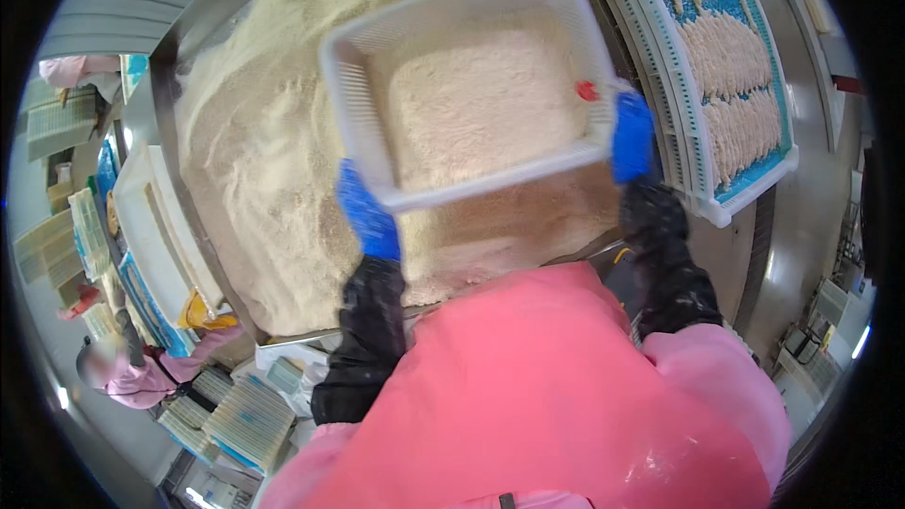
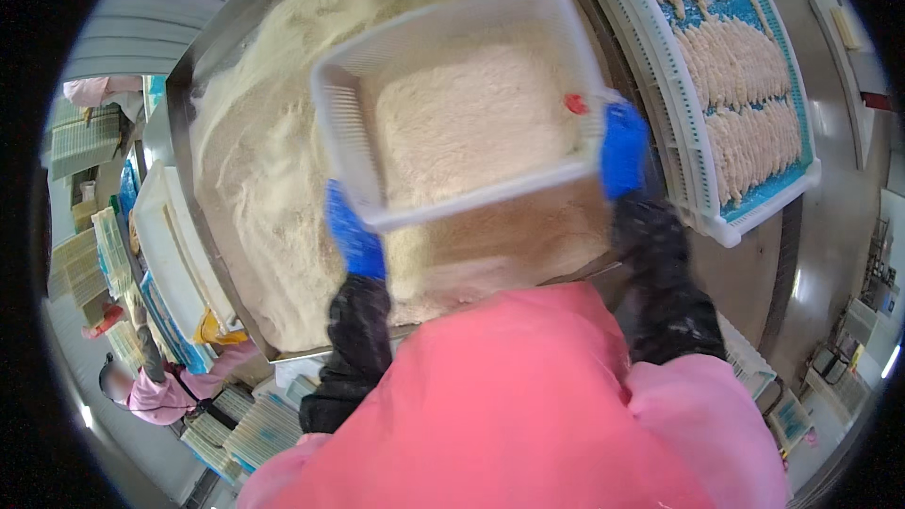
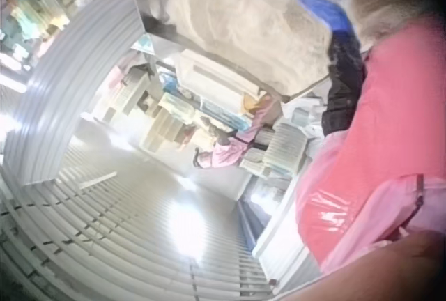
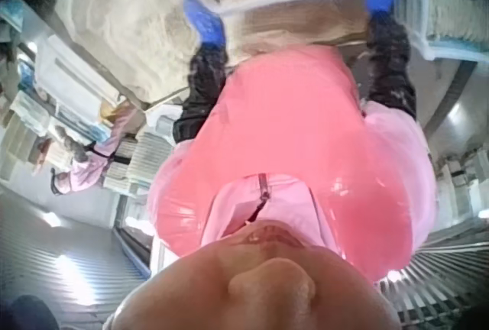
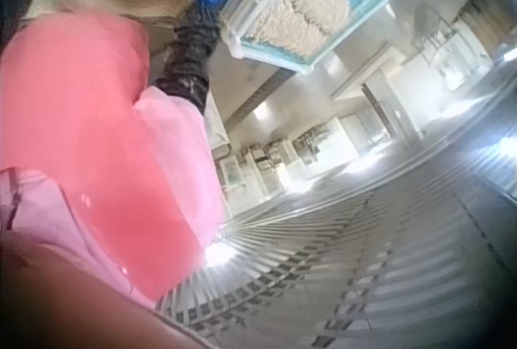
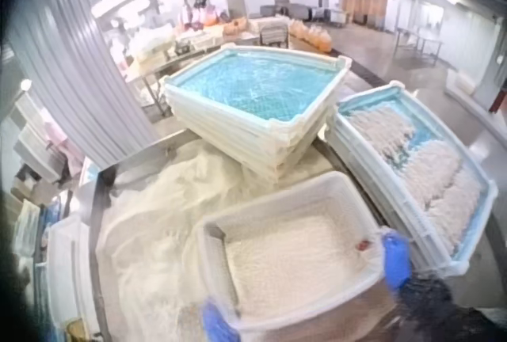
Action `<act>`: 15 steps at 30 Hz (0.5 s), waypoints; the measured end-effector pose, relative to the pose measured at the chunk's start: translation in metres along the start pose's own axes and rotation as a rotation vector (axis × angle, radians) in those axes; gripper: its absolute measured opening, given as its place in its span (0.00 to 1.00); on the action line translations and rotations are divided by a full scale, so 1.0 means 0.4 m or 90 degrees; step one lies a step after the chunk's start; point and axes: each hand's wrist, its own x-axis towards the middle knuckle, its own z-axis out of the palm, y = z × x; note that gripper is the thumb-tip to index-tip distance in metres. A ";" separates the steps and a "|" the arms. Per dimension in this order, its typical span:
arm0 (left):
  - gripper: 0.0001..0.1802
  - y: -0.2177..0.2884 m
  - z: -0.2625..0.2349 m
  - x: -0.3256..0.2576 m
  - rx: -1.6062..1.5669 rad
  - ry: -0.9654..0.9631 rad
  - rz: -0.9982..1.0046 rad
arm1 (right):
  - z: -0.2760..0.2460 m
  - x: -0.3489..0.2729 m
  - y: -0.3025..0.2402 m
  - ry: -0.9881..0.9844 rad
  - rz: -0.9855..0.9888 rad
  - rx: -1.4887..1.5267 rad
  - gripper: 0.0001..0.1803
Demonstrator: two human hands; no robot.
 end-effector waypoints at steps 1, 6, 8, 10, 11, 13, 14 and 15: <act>0.25 0.071 -0.007 0.068 -0.182 0.022 -0.113 | 0.045 0.018 0.039 0.013 -0.020 -0.104 0.09; 0.21 -0.079 -0.179 0.084 -0.319 0.090 -0.145 | 0.108 -0.113 0.123 0.022 -0.036 -0.056 0.15; 0.21 -0.194 -0.094 -0.001 0.285 0.089 0.136 | -0.002 -0.051 0.092 0.038 0.061 0.133 0.14; 0.22 -0.134 0.026 -0.010 0.279 0.089 0.155 | -0.026 0.003 0.051 0.057 0.108 0.175 0.15; 0.22 -0.088 0.044 0.052 0.104 0.099 0.083 | -0.006 0.033 0.038 0.042 0.077 0.117 0.14; 0.23 0.029 -0.025 0.173 -0.144 0.057 -0.046 | 0.078 0.044 0.045 0.029 0.015 0.033 0.14; 0.23 0.078 -0.089 0.216 -0.217 0.014 -0.098 | 0.142 0.016 0.055 0.028 -0.005 0.018 0.14; 0.23 0.072 -0.155 0.247 -0.225 0.005 -0.117 | 0.206 -0.012 0.063 0.031 -0.024 0.001 0.15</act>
